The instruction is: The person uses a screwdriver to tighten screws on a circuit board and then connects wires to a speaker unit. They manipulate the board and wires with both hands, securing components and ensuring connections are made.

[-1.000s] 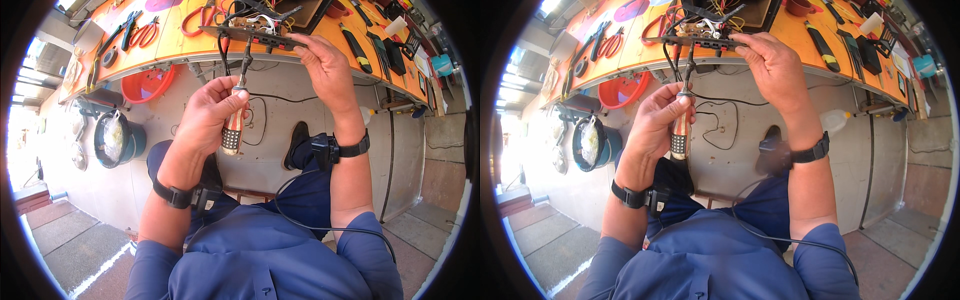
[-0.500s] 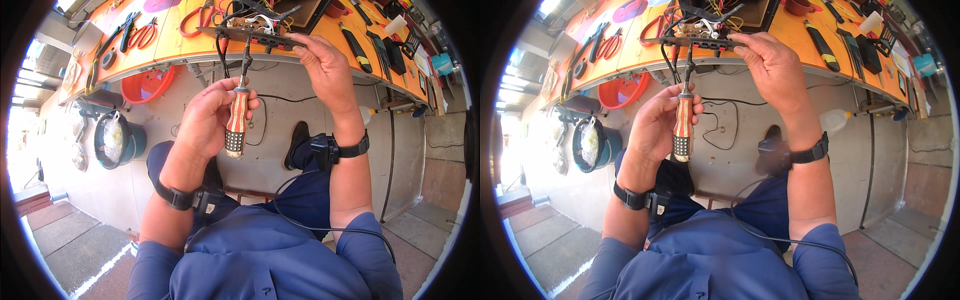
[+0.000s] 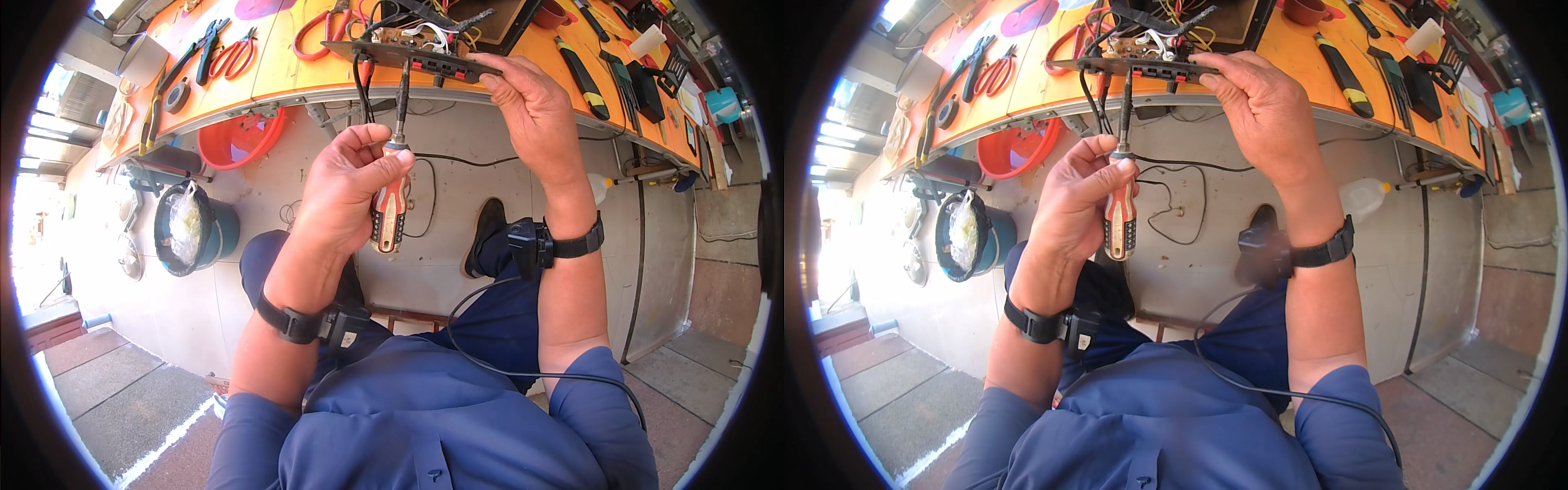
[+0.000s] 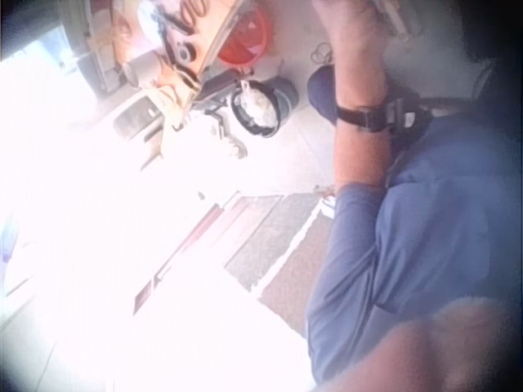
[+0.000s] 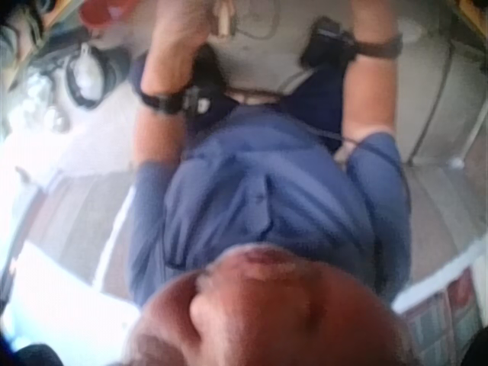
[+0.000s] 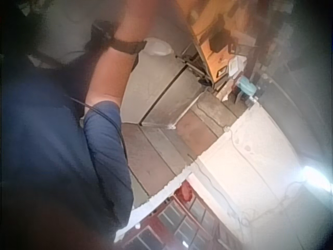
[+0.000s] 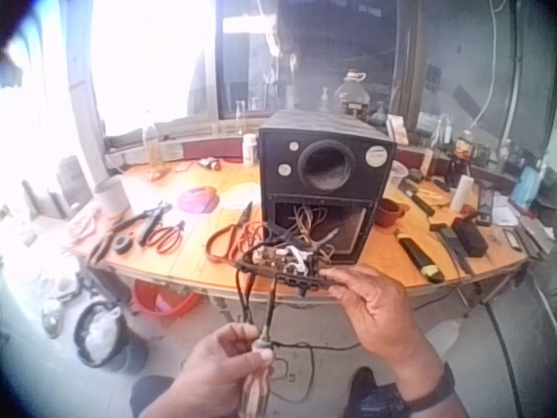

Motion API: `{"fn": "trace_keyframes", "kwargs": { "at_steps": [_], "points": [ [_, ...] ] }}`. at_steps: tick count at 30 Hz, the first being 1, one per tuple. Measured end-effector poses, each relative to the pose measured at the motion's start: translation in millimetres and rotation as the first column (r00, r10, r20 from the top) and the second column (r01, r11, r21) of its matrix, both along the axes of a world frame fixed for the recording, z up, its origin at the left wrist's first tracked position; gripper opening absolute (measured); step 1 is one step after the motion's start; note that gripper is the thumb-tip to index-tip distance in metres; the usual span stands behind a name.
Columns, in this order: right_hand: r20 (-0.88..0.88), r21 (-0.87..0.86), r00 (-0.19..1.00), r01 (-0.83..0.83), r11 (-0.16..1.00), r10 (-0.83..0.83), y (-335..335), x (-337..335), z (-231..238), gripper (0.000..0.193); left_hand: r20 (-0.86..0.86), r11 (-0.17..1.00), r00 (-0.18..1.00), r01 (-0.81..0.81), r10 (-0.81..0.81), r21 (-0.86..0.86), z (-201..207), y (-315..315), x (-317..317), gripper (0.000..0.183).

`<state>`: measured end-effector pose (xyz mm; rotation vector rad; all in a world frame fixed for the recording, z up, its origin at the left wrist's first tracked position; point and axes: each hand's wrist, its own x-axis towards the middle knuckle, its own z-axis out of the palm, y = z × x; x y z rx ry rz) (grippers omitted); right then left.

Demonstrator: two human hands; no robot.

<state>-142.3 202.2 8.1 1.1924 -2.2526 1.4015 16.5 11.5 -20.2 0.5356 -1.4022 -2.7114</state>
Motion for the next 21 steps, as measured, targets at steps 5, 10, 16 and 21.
{"fn": "trace_keyframes", "kwargs": {
  "at_steps": [5, 10, 16, 21],
  "points": [
    [0.014, 0.004, 1.000, 0.004, 1.000, -0.004, 0.2, 0.1, 0.1, 0.021, 0.035, 1.000, 0.999, 0.002, -0.002, 0.007, 4.3, 3.6, -1.5, 0.033],
    [-0.008, 0.015, 1.000, 0.012, 1.000, -0.012, 0.2, 0.6, 0.8, 0.021, 0.058, 0.996, 0.998, 0.038, -0.034, -0.078, 9.8, 3.2, -0.6, 0.037],
    [0.005, 0.034, 1.000, 0.020, 0.999, -0.021, 1.9, 1.5, 0.3, 0.022, 0.001, 0.985, 1.000, 0.024, -0.024, 0.169, 12.9, 0.8, 5.4, 0.039],
    [0.026, 0.031, 0.999, -0.026, 0.999, 0.025, 2.4, 2.4, 3.3, 0.024, -0.006, 0.986, 1.000, 0.028, -0.027, 0.161, 12.4, -3.8, 4.9, 0.036]
  ]
}}
